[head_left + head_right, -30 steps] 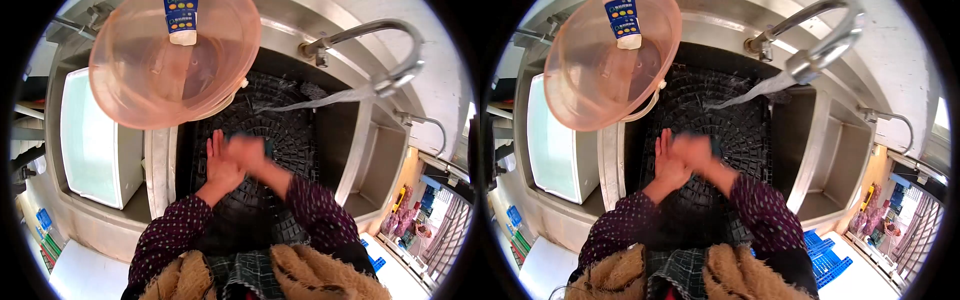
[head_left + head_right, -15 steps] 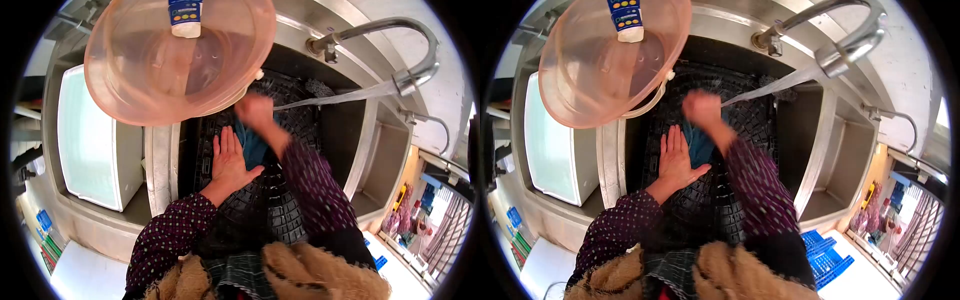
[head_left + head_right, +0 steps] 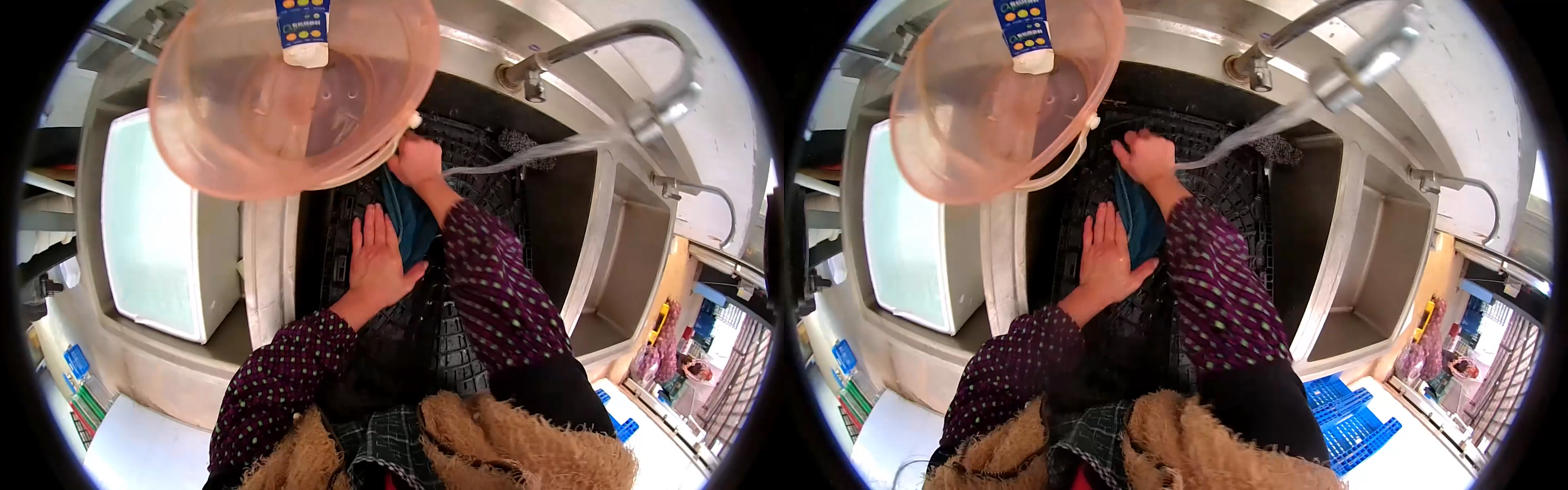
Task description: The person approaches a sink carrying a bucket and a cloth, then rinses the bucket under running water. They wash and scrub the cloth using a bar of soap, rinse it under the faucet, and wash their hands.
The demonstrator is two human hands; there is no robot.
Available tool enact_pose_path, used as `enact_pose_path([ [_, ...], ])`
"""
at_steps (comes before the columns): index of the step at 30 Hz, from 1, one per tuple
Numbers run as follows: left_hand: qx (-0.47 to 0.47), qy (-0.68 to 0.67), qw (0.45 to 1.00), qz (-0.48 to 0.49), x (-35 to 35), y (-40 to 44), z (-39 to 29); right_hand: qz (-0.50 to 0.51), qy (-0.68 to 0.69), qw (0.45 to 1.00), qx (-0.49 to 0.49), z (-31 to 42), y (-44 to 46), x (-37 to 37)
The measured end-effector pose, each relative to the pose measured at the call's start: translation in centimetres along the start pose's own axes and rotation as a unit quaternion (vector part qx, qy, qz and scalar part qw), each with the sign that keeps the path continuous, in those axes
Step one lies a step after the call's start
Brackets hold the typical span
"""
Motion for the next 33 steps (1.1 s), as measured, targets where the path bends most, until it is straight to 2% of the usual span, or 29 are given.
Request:
enact_pose_path([
  [1, -0.002, 0.009, 0.999, -0.033, -0.8, -0.1, 0.7, -0.011, 0.006, 1.000, 0.002, 0.4, -0.4, 0.1],
  [2, -0.007, 0.013, 0.998, -0.066, -0.3, 0.0, 1.0, -0.064, -0.002, 0.998, 0.002, 0.4, -1.5, 1.0],
  [3, 0.023, -0.063, 0.990, -0.123, 2.0, -0.2, 1.3, -0.110, -0.016, 0.994, -0.002, 1.1, -3.0, 3.5],
  [4, 0.016, -0.068, 0.990, -0.120, 2.1, 0.3, 0.4, 0.019, 0.111, 0.980, -0.162, -1.6, -5.6, 2.2],
  [5, 0.058, -0.203, 0.962, -0.174, 2.4, 0.9, 1.2, 0.052, 0.149, 0.971, -0.177, -0.4, -7.8, 3.4],
  [6, 0.103, -0.333, 0.910, -0.223, 2.2, 1.4, 2.3, 0.028, 0.156, 0.977, -0.141, 1.1, -10.0, 4.8],
  [7, 0.086, -0.251, 0.935, -0.235, 3.2, 2.6, 0.0, -0.042, 0.206, 0.967, -0.143, 1.4, -12.5, 6.2],
  [8, 0.003, -0.157, 0.962, -0.223, 3.1, 4.4, -2.0, -0.089, 0.209, 0.958, -0.177, 0.7, -13.6, 7.1],
  [10, -0.013, -0.045, 0.956, -0.290, 1.5, 10.3, -1.0, 0.016, -0.026, 0.981, -0.190, -5.2, -9.5, 2.9],
  [13, -0.025, -0.008, 0.959, -0.282, 2.7, 16.9, -0.6, -0.062, -0.056, 0.984, -0.159, -9.1, -3.8, 2.2],
  [15, -0.072, 0.040, 0.951, -0.298, 2.8, 14.5, -2.3, -0.152, -0.134, 0.976, -0.083, -5.5, -5.4, 5.9],
  [17, -0.063, -0.138, 0.968, -0.199, 1.0, 10.8, -0.4, -0.095, -0.054, 0.978, -0.177, -3.1, -10.0, 6.9],
  [18, -0.053, -0.234, 0.937, -0.255, 4.1, 6.8, -0.8, -0.058, 0.079, 0.974, -0.206, -2.0, -12.1, 6.8],
  [19, 0.005, -0.210, 0.954, -0.214, 4.0, 3.9, -0.7, -0.096, 0.139, 0.973, -0.156, 1.8, -13.9, 8.9],
  [20, 0.005, -0.179, 0.965, -0.191, 4.3, 1.5, -1.9, -0.056, 0.201, 0.960, -0.184, 2.8, -16.9, 7.0],
  [22, -0.023, -0.121, 0.972, -0.202, 2.2, 3.2, -1.2, -0.019, 0.083, 0.981, -0.172, 2.2, -16.0, 5.8],
  [24, 0.028, -0.027, 0.982, -0.185, -0.5, 10.7, 1.4, 0.015, -0.087, 0.995, -0.042, -1.9, -8.8, 1.7],
  [26, 0.070, 0.024, 0.960, -0.270, 1.6, 14.6, 2.2, -0.056, -0.072, 0.995, -0.034, -3.8, -4.0, 1.8],
  [28, 0.027, 0.092, 0.915, -0.391, 5.2, 11.4, -0.2, -0.112, -0.125, 0.984, -0.054, -2.1, -5.1, 4.9],
  [29, 0.013, 0.113, 0.931, -0.347, 4.0, 10.1, -0.3, -0.125, -0.107, 0.985, -0.059, -1.2, -7.1, 5.6],
  [30, 0.042, 0.005, 0.978, -0.206, 1.2, 8.6, 0.8, -0.089, 0.080, 0.985, -0.122, -1.3, -9.8, 5.5],
  [31, 0.036, -0.091, 0.966, -0.239, 2.6, 4.8, -0.2, -0.043, 0.151, 0.974, -0.161, -0.3, -12.5, 6.0],
  [32, 0.007, -0.096, 0.970, -0.224, 1.5, 1.7, -0.6, -0.095, 0.204, 0.961, -0.160, 1.5, -15.6, 7.6],
  [33, 0.002, -0.126, 0.969, -0.212, 3.1, -1.6, -2.9, -0.052, 0.242, 0.955, -0.165, 2.9, -18.1, 7.6],
])
Point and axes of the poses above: each hand's wrist, its own y-axis towards the middle knuckle, its own x-axis out of the back of the hand, z = x × y, the point moved 10 cm from there along y, towards the middle knuckle, and after that the axes turned 8 degrees about y, right-handed, at the moved point
